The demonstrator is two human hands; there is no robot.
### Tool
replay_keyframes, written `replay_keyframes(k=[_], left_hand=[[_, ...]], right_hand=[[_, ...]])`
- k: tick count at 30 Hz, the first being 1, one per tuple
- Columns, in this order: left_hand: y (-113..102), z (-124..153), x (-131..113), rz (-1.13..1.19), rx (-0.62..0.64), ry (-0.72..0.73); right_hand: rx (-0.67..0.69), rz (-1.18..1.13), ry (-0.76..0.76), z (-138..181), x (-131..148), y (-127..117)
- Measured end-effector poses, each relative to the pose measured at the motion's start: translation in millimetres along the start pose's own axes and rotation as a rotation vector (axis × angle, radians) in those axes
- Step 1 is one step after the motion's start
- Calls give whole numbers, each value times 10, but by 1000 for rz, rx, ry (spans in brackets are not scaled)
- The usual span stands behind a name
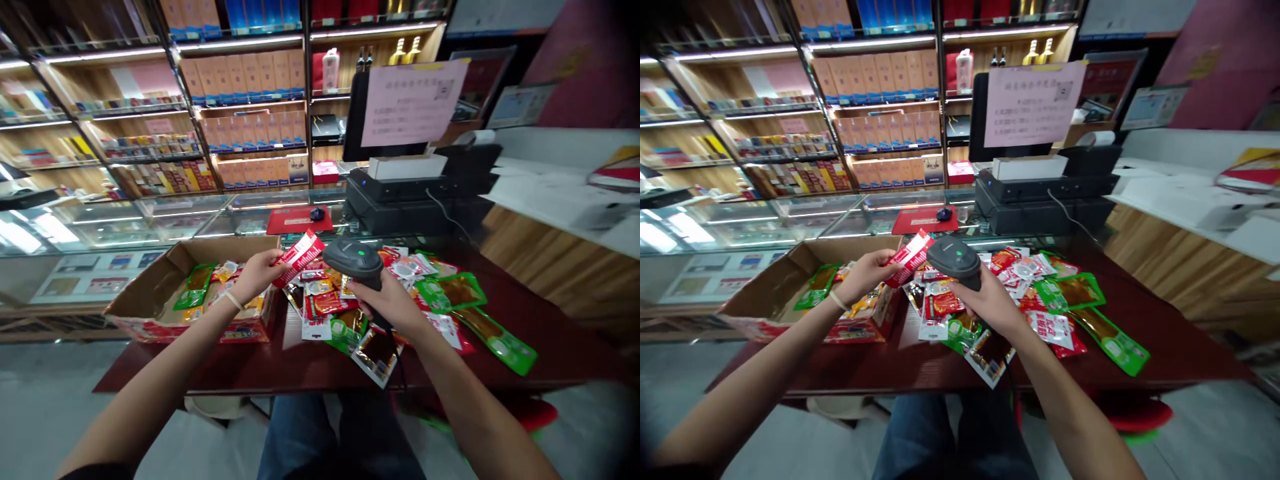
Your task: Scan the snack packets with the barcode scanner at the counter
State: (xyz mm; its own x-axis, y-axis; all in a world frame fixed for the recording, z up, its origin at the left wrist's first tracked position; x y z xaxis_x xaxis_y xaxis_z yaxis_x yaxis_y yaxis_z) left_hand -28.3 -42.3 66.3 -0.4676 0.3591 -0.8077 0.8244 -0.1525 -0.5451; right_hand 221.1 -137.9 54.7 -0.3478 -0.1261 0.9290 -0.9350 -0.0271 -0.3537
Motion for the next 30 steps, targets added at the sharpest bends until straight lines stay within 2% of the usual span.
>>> replay_keyframes(k=[3, 8, 12, 16, 18, 20, 23, 25, 27, 30], left_hand=[[214, -34, -22, 67, 19, 20], [681, -144, -142, 6, 40, 106], [1240, -349, -305, -67, 84, 201], [1868, -485, -456, -153, 161, 267], [2138, -399, -508, -168, 215, 326], [2353, -195, -510, -156, 272, 397], [2601, 195, -419, -99, 359, 513], [2752, 373, -308, -96, 405, 524], [2901, 433, -218, -132, 430, 514], [3088, 360, -167, -201, 435, 478]], right_hand=[[-87, -59, 4, 132, -114, -256], [-269, -122, 81, 398, -304, -727], [-398, -129, 95, 610, -405, -1045], [-466, -121, 137, 817, -578, -1301], [-492, -113, 154, 922, -678, -1416], [-522, -112, 168, 1022, -776, -1516], [-542, -140, 200, 1115, -908, -1601], [-549, -170, 218, 1127, -970, -1616], [-555, -199, 233, 1108, -1011, -1608], [-552, -225, 245, 1067, -1045, -1580]])
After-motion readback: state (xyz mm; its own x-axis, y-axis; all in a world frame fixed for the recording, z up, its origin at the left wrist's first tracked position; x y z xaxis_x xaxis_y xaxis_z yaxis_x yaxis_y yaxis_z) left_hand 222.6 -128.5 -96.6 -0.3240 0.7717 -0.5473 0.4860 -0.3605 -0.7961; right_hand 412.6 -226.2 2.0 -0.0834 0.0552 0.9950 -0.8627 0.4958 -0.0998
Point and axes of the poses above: each hand's wrist, its own z-axis away from the middle knuckle, its own y-axis out of the palm, x = y × z, the point moved 5 cm from there along -z, towards the middle knuckle, and after that the axes turned 13 degrees about z, right-handed, at the moved point
